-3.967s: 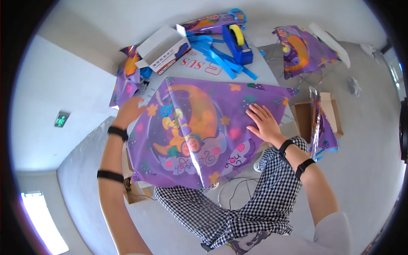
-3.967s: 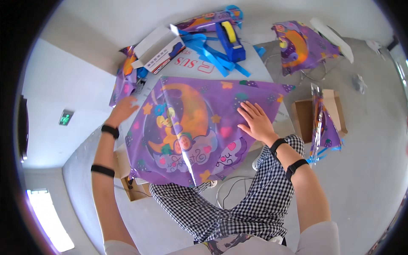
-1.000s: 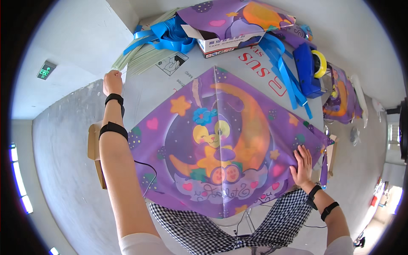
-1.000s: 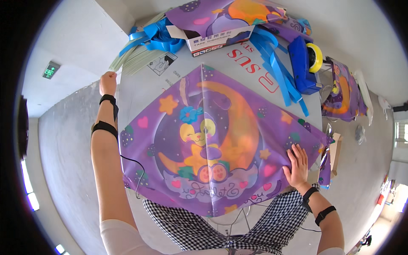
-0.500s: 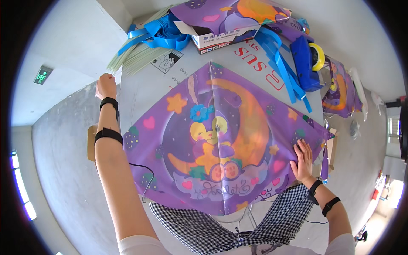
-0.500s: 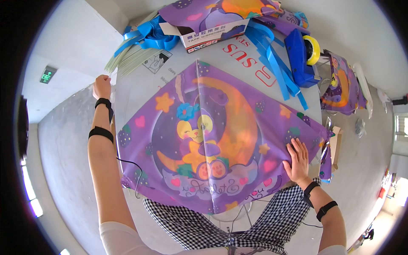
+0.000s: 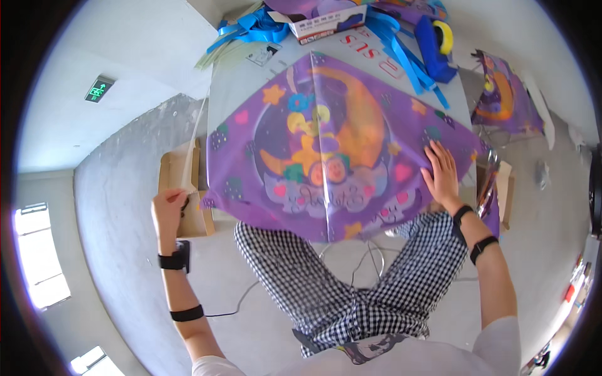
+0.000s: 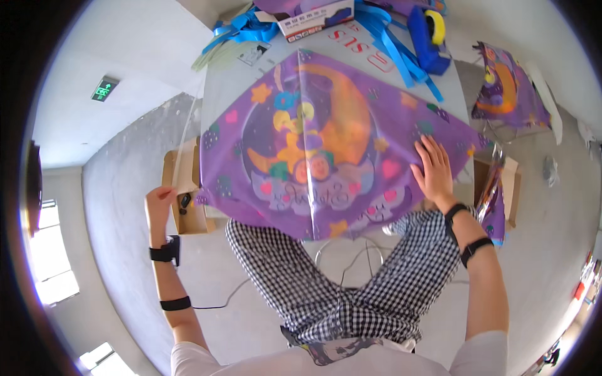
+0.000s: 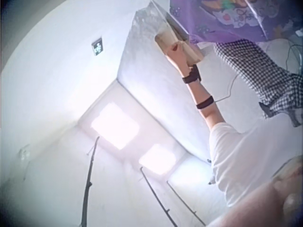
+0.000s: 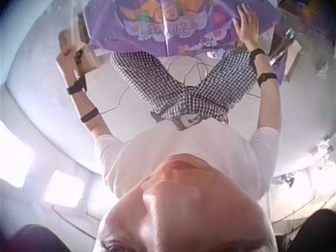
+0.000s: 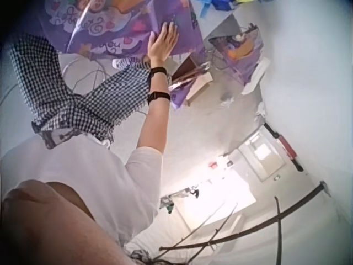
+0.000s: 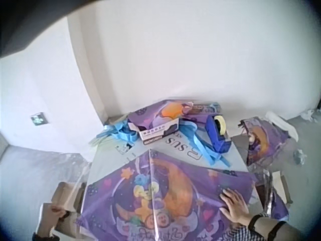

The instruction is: Assemble a toy kite by attaching support rods and securing parts with tape.

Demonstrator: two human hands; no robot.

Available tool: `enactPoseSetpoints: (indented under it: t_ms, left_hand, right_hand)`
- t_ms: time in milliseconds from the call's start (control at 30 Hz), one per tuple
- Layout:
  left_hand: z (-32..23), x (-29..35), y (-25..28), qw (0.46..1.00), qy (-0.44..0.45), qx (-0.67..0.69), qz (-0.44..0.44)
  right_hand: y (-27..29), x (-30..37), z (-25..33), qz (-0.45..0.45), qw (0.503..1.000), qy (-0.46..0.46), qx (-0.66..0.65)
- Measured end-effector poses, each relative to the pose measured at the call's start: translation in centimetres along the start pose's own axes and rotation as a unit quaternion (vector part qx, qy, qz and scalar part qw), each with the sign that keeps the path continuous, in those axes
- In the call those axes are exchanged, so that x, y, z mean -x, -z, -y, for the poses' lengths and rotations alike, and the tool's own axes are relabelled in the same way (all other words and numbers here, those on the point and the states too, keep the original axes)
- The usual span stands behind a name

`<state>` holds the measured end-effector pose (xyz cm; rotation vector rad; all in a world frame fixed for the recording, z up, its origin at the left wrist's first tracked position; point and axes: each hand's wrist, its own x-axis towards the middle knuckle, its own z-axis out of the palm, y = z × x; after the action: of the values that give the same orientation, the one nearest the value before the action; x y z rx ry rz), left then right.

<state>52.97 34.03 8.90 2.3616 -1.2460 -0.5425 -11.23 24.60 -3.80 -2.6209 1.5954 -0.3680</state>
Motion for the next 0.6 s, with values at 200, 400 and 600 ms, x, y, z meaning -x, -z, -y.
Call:
enactPoseSetpoints:
  t_ms: [200,400,600]
  left_hand:
    - [-4.8,5.1,-12.4,0.973,0.020,0.194,0.123]
    - [-8.1,6.6,-19.6,0.919,0.140,0.332,0.157]
    - [-16.0,17.2,-20.8,0.855,0.123,0.464,0.197]
  right_hand:
    - [-1.7,0.6,-0.3,-0.046,0.998,0.020,0.023]
    - [0.7,1.2,1.3,-0.032,0.997,-0.054,-0.051]
    - [6.2,5.1,10.3,-0.014,0.848,-0.123,-0.515]
